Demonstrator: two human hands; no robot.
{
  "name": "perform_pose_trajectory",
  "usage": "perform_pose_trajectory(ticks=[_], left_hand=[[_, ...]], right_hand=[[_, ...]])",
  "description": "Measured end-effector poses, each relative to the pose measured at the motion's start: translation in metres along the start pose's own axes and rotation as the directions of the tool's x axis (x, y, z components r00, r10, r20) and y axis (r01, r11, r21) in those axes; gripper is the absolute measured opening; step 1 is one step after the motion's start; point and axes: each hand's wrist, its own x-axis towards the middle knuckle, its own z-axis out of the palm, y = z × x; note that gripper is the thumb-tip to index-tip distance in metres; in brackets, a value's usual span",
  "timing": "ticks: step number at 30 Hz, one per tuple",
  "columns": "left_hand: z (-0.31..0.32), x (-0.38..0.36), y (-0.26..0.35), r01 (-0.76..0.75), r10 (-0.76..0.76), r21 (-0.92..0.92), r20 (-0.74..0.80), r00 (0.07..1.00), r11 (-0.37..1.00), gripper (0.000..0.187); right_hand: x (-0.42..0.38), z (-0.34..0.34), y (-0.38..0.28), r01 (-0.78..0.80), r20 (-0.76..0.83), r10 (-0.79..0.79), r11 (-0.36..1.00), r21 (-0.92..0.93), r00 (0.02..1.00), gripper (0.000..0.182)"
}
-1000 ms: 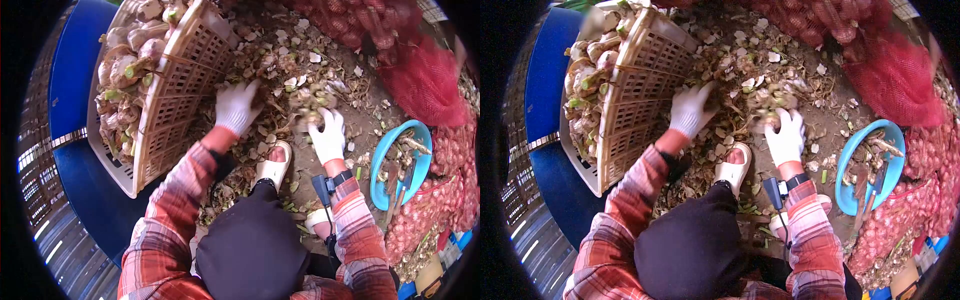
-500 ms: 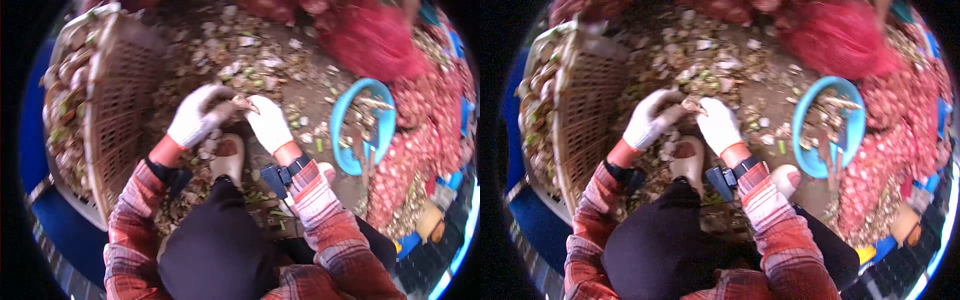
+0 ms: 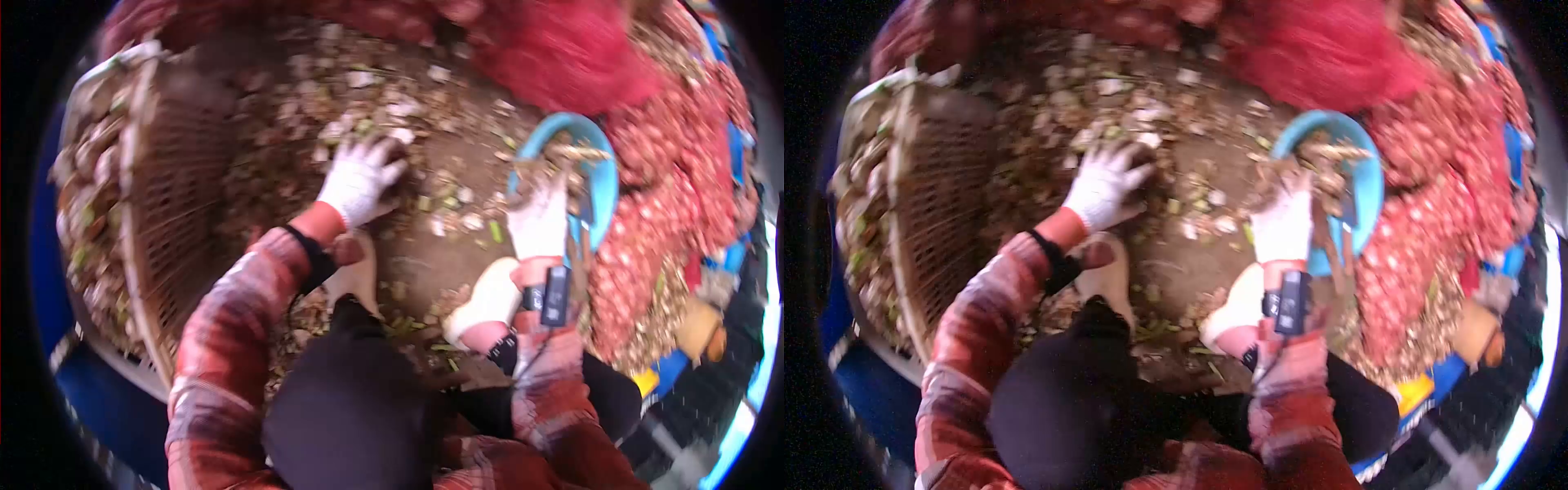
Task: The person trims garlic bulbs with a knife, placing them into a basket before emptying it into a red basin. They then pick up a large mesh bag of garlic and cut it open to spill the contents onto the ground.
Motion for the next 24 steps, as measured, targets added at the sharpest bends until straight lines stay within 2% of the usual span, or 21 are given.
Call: perform_pose_trajectory(ticks=[1, 2, 3, 4, 5, 7, 8, 9, 11, 13, 14, 16, 17, 18, 19, 20, 21, 22, 23, 24], left_hand=[[0.004, -0.015, -0.012, -0.006, -0.008, 0.193, 0.069, 0.998, 0.981, 0.077], [-0.001, -0.027, -0.017, 0.093, -0.111, 0.179, 0.093, 0.989, 0.980, 0.079], [-0.006, -0.038, -0.020, 0.178, -0.197, 0.158, 0.117, 0.973, 0.971, 0.080], [-0.012, -0.050, -0.024, 0.269, -0.292, 0.166, 0.133, 0.947, 0.949, 0.081], [-0.008, -0.070, -0.031, 0.360, -0.402, 0.238, 0.164, 0.901, 0.902, 0.081], [-0.025, -0.107, -0.029, 0.494, -0.530, 0.204, 0.212, 0.821, 0.845, 0.079], [-0.027, -0.124, -0.026, 0.496, -0.545, 0.232, 0.261, 0.797, 0.837, 0.078], [-0.028, -0.144, -0.023, 0.502, -0.563, 0.259, 0.312, 0.765, 0.825, 0.078], [-0.021, -0.186, -0.013, 0.444, -0.533, 0.343, 0.233, 0.814, 0.828, 0.075], [-0.032, -0.204, 0.001, 0.548, -0.633, 0.321, 0.325, 0.703, 0.773, 0.076], [-0.033, -0.212, 0.007, 0.550, -0.637, 0.324, 0.333, 0.695, 0.769, 0.076], [-0.038, -0.223, 0.016, 0.702, -0.741, 0.250, 0.328, 0.587, 0.667, 0.074], [-0.041, -0.224, 0.019, 0.706, -0.747, 0.257, 0.332, 0.577, 0.660, 0.074], [-0.047, -0.225, 0.022, 0.688, -0.715, 0.201, 0.243, 0.655, 0.698, 0.071], [-0.052, -0.224, 0.025, 0.663, -0.680, 0.149, 0.142, 0.720, 0.733, 0.069], [-0.057, -0.222, 0.026, 0.592, -0.597, 0.097, 0.028, 0.802, 0.800, 0.066], [-0.055, -0.223, 0.026, 0.484, -0.484, 0.150, -0.039, 0.874, 0.862, 0.067], [-0.057, -0.225, 0.031, 0.437, -0.438, 0.085, -0.020, 0.899, 0.895, 0.067], [-0.061, -0.225, 0.041, 0.385, -0.385, 0.018, -0.005, 0.923, 0.923, 0.067], [-0.060, -0.227, 0.049, 0.367, -0.368, 0.029, 0.023, 0.930, 0.930, 0.066]], right_hand=[[0.014, -0.018, 0.006, -0.161, 0.106, 0.162, 0.987, -0.013, 0.981, 0.049], [0.017, 0.007, 0.025, -0.112, 0.086, 0.145, 0.944, -0.311, 0.986, 0.046], [0.014, 0.035, 0.037, -0.038, 0.074, 0.099, 0.816, -0.576, 0.992, 0.043], [0.010, 0.055, 0.047, -0.014, 0.131, 0.154, 0.695, -0.718, 0.979, 0.042], [0.027, 0.050, 0.071, 0.319, 0.366, 0.028, 0.431, -0.844, 0.930, 0.048], [0.040, 0.076, 0.091, 0.365, 0.369, -0.029, -0.090, -0.926, 0.929, 0.050], [0.064, 0.068, 0.108, 0.362, 0.376, -0.059, -0.162, -0.918, 0.925, 0.055], [0.084, 0.068, 0.121, 0.285, 0.333, -0.102, -0.327, -0.901, 0.937, 0.065], [0.097, 0.079, 0.129, 0.211, 0.279, -0.184, -0.320, -0.924, 0.942, 0.070], [0.106, 0.092, 0.133, 0.197, 0.286, -0.225, -0.349, -0.916, 0.932, 0.072], [0.114, 0.098, 0.137, 0.163, 0.263, -0.241, -0.368, -0.916, 0.934, 0.072], [0.118, 0.116, 0.152, 0.148, 0.265, -0.272, -0.386, -0.911, 0.925, 0.066], [0.112, 0.128, 0.164, 0.153, 0.277, -0.268, -0.404, -0.902, 0.923, 0.064], [0.102, 0.136, 0.182, 0.255, 0.391, -0.267, -0.428, -0.867, 0.881, 0.059], [0.087, 0.142, 0.201, 0.361, 0.466, -0.163, -0.436, -0.825, 0.869, 0.059], [0.076, 0.142, 0.225, 0.525, 0.635, -0.113, -0.464, -0.713, 0.764, 0.061], [0.053, 0.154, 0.226, 0.635, 0.671, 0.120, -0.477, -0.607, 0.732, 0.063], [0.044, 0.161, 0.225, 0.785, 0.758, 0.204, -0.194, -0.589, 0.619, 0.061], [0.040, 0.166, 0.222, 0.847, 0.841, 0.240, 0.109, -0.520, 0.485, 0.059], [0.049, 0.173, 0.215, 0.858, 0.852, 0.170, 0.058, -0.510, 0.494, 0.056]])
